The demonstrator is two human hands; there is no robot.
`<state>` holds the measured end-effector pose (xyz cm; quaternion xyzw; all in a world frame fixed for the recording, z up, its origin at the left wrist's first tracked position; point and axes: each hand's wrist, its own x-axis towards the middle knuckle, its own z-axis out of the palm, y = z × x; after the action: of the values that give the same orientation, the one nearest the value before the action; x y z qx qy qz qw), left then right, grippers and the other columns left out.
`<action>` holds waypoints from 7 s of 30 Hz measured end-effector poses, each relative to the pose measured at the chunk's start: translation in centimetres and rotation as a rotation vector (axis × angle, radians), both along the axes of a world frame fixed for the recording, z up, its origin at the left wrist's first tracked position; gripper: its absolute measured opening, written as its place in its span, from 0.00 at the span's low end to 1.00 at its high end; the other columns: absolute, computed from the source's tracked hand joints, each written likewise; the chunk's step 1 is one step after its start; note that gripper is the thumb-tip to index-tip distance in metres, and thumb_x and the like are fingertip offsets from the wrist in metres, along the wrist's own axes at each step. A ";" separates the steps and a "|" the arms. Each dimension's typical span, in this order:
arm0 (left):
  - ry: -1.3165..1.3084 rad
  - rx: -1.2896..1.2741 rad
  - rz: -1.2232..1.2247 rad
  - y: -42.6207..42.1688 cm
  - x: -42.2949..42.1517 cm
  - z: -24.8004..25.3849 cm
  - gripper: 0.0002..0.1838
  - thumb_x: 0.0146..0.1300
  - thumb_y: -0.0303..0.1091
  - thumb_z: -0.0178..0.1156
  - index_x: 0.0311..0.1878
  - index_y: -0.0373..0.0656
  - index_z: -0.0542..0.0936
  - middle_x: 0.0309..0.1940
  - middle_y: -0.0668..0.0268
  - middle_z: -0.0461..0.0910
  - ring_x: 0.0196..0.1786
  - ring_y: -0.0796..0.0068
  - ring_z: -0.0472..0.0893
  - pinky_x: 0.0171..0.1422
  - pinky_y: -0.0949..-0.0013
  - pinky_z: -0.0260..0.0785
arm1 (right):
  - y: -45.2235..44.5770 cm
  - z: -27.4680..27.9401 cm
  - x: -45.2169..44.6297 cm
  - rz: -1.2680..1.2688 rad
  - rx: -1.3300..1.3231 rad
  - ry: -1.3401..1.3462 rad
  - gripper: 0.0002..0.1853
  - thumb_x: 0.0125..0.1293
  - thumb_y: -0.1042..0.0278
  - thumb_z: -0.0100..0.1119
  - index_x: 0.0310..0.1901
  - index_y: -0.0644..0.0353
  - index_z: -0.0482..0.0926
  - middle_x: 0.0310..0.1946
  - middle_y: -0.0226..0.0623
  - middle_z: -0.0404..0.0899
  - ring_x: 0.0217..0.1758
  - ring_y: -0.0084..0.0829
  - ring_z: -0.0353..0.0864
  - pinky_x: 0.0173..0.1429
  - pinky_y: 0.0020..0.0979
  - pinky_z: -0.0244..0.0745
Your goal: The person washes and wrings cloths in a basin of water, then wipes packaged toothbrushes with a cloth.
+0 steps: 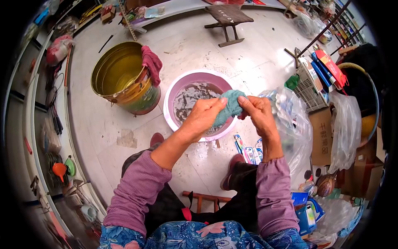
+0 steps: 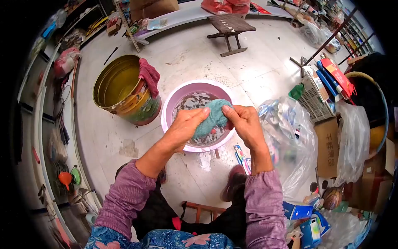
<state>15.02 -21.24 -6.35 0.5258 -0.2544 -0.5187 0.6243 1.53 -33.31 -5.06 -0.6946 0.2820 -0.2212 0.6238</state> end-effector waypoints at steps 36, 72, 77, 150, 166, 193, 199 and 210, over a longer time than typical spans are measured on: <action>-1.394 0.259 0.465 4.0 2.9 -0.1 0.23 0.59 0.37 0.58 0.51 0.27 0.71 0.42 0.48 0.76 0.46 0.48 0.77 0.49 0.53 0.68 | 0.4 9.8 5.0 -0.183 0.166 -0.300 0.17 0.71 0.60 0.50 0.42 0.70 0.77 0.31 0.38 0.80 0.30 0.24 0.80 0.36 0.24 0.77; -1.441 0.143 -0.614 7.5 -4.7 0.3 0.06 0.50 0.33 0.61 0.32 0.52 0.85 0.33 0.70 0.84 0.37 0.72 0.82 0.29 0.66 0.64 | 5.2 7.5 33.1 0.517 -0.272 0.204 0.17 0.58 0.54 0.65 0.30 0.62 0.82 0.26 0.33 0.81 0.25 0.24 0.80 0.34 0.24 0.77; -1.426 0.182 -0.665 7.5 -4.7 0.4 0.06 0.53 0.35 0.60 0.32 0.50 0.85 0.33 0.71 0.83 0.36 0.71 0.82 0.32 0.66 0.64 | 5.1 2.7 37.8 0.536 -0.488 0.172 0.17 0.60 0.58 0.63 0.31 0.69 0.81 0.25 0.31 0.79 0.27 0.19 0.75 0.33 0.24 0.71; 0.757 0.267 0.520 -4.5 3.1 -28.6 0.36 0.62 0.61 0.53 0.65 0.44 0.63 0.58 0.61 0.70 0.60 0.63 0.71 0.59 0.56 0.66 | -1.8 -28.6 9.2 0.130 -0.089 0.313 0.21 0.44 0.66 0.63 0.45 0.54 0.82 0.37 0.46 0.82 0.42 0.45 0.82 0.48 0.39 0.76; 0.899 0.010 0.536 -7.9 2.3 -22.5 0.21 0.71 0.52 0.44 0.53 0.45 0.73 0.37 0.67 0.80 0.43 0.73 0.79 0.42 0.69 0.73 | -2.1 -21.7 12.7 -0.005 -0.638 0.341 0.14 0.62 0.56 0.55 0.25 0.55 0.77 0.17 0.43 0.76 0.19 0.42 0.78 0.22 0.41 0.72; 0.985 -0.253 0.220 -3.8 6.7 -29.5 0.32 0.69 0.57 0.45 0.51 0.30 0.69 0.49 0.49 0.77 0.52 0.58 0.78 0.61 0.52 0.69 | 1.6 -24.0 11.2 0.193 -0.465 -0.040 0.12 0.48 0.63 0.61 0.29 0.64 0.80 0.22 0.41 0.77 0.26 0.42 0.79 0.33 0.39 0.75; 0.949 -0.262 0.119 -3.8 7.1 -23.9 0.15 0.68 0.47 0.53 0.45 0.45 0.74 0.34 0.72 0.76 0.33 0.78 0.74 0.33 0.76 0.68 | 7.0 -19.8 10.0 0.164 -0.779 0.016 0.07 0.49 0.70 0.58 0.32 0.55 0.74 0.27 0.31 0.69 0.27 0.36 0.74 0.26 0.34 0.71; 0.889 0.131 0.691 -6.7 2.5 -21.6 0.15 0.71 0.46 0.45 0.49 0.47 0.73 0.40 0.68 0.77 0.42 0.71 0.79 0.48 0.65 0.74 | -3.0 -23.9 12.7 -0.032 -0.561 0.256 0.10 0.60 0.59 0.56 0.30 0.57 0.74 0.19 0.36 0.77 0.24 0.37 0.80 0.26 0.35 0.73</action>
<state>17.53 -27.96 -27.92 0.3472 0.2523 -0.4706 0.7709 14.22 -36.31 -28.99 -0.8574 0.2972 -0.2109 0.3635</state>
